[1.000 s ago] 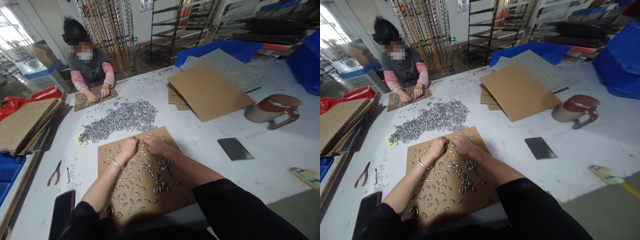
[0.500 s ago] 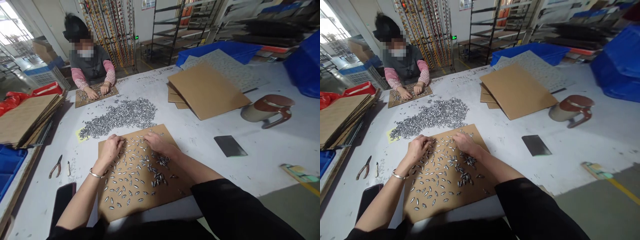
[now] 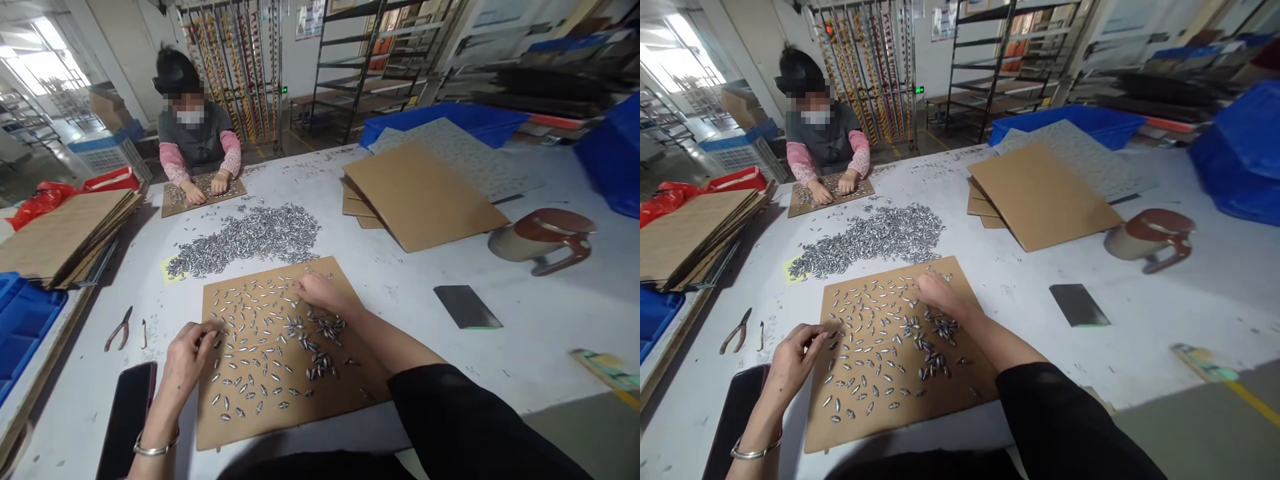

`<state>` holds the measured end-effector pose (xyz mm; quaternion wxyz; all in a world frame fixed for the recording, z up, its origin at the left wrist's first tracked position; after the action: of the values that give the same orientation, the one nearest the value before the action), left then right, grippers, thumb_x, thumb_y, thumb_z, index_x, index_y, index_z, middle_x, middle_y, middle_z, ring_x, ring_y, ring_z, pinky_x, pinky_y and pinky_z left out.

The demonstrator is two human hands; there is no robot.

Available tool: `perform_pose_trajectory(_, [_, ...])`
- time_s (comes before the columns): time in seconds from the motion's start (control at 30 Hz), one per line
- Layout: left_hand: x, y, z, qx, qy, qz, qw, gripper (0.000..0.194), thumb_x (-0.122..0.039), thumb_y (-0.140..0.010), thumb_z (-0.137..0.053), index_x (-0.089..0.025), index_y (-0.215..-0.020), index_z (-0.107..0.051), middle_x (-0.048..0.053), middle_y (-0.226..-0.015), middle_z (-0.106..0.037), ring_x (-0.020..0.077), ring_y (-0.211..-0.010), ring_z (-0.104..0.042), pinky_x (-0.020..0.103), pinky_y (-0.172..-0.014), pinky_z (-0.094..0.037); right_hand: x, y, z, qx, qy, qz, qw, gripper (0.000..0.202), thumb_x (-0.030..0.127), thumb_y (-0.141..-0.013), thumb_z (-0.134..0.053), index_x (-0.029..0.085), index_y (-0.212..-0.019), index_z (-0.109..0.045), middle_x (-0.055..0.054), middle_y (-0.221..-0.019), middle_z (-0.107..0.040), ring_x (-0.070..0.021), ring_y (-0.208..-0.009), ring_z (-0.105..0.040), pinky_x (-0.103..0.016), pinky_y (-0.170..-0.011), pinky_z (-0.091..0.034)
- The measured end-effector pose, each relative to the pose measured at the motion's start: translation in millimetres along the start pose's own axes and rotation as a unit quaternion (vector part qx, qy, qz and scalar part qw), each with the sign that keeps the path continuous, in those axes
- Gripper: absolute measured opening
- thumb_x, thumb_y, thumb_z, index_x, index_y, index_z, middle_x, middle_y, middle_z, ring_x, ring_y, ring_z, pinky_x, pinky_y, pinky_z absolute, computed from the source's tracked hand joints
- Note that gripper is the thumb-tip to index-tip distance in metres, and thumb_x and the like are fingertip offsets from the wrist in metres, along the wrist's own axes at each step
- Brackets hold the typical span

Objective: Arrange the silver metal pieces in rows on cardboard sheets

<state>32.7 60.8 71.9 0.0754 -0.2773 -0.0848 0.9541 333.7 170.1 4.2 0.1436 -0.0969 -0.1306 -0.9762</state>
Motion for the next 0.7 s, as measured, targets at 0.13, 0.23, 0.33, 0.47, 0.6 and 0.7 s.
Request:
perform_pose_trajectory(0.13, [-3, 6, 6.3, -0.027, 0.008, 0.013, 1.0, 0.035, -0.05, -0.094, -0.052, -0.023, -0.09, -0.073, 0.005, -0.087, -0.072, 0.0172, -0.065, -0.065, 0.029, -0.063, -0.054, 15, -9, 15, -0.051, -0.024, 0.024, 0.998, 0.024, 0.024, -0.098, -0.047, 0.018, -0.084, -0.066, -0.008, -0.091, -0.068, -0.0165, -0.075, -0.055, -0.028, -0.062, -0.026])
perform_pose_trajectory(0.23, [-4, 10, 4.3, -0.03, 0.015, 0.023, 0.999, 0.038, -0.053, -0.094, -0.051, -0.023, -0.089, -0.073, 0.005, -0.087, -0.072, 0.017, -0.065, -0.065, 0.029, -0.062, -0.053, 32, -18, 16, -0.042, -0.008, 0.055, 0.998, 0.021, 0.021, -0.097, -0.049, 0.017, -0.086, -0.067, -0.009, -0.096, -0.069, -0.0168, -0.078, -0.056, -0.029, -0.062, -0.027])
perform_pose_trajectory(0.33, [0, 14, -0.4, -0.028, 0.015, 0.03, 0.999, 0.04, -0.055, -0.094, -0.05, -0.022, -0.089, -0.074, 0.006, -0.087, -0.073, 0.0167, -0.065, -0.065, 0.029, -0.062, -0.053, 36, -26, 10, -0.014, 0.016, 0.034, 0.999, 0.021, 0.019, -0.095, -0.05, 0.014, -0.086, -0.068, -0.011, -0.09, -0.069, -0.0174, -0.073, -0.056, -0.03, -0.061, -0.027])
perform_pose_trajectory(0.47, [5, 18, -2.5, -0.023, 0.01, 0.027, 0.999, 0.039, -0.055, -0.094, -0.051, -0.023, -0.091, -0.074, 0.006, -0.09, -0.074, 0.0183, -0.07, -0.068, 0.029, -0.064, -0.054, 29, -28, 12, -0.033, -0.004, 0.018, 0.999, 0.023, 0.023, -0.098, -0.048, 0.014, -0.091, -0.069, -0.011, -0.091, -0.069, -0.0178, -0.075, -0.056, -0.028, -0.063, -0.03])
perform_pose_trajectory(0.6, [8, 21, 4.9, -0.036, -0.004, 0.015, 0.999, 0.035, -0.053, -0.095, -0.052, -0.024, -0.094, -0.073, 0.005, -0.089, -0.074, 0.0182, -0.069, -0.067, 0.03, -0.066, -0.055, 13, -13, 14, -0.057, -0.033, 0.055, 0.996, 0.024, 0.026, -0.1, -0.048, 0.017, -0.094, -0.069, -0.008, -0.094, -0.067, -0.0183, -0.083, -0.056, -0.027, -0.072, -0.035])
perform_pose_trajectory(0.7, [9, 20, 8.6, -0.051, -0.011, 0.011, 0.999, 0.035, -0.053, -0.095, -0.051, -0.025, -0.092, -0.072, 0.004, -0.086, -0.073, 0.0189, -0.069, -0.067, 0.03, -0.067, -0.055, 10, 8, 5, -0.026, -0.064, 0.135, 0.988, 0.017, 0.022, -0.097, -0.054, 0.018, -0.095, -0.07, -0.006, -0.094, -0.067, -0.0187, -0.089, -0.057, -0.028, -0.079, -0.037])
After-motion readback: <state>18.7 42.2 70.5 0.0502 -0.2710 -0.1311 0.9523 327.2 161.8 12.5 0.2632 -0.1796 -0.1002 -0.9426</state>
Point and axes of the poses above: each hand's wrist, its own y-axis away from the middle knuckle, its own z-axis out of the back of the hand, x = y × z, the point moved 8 cm from there along -y, towards the middle knuckle
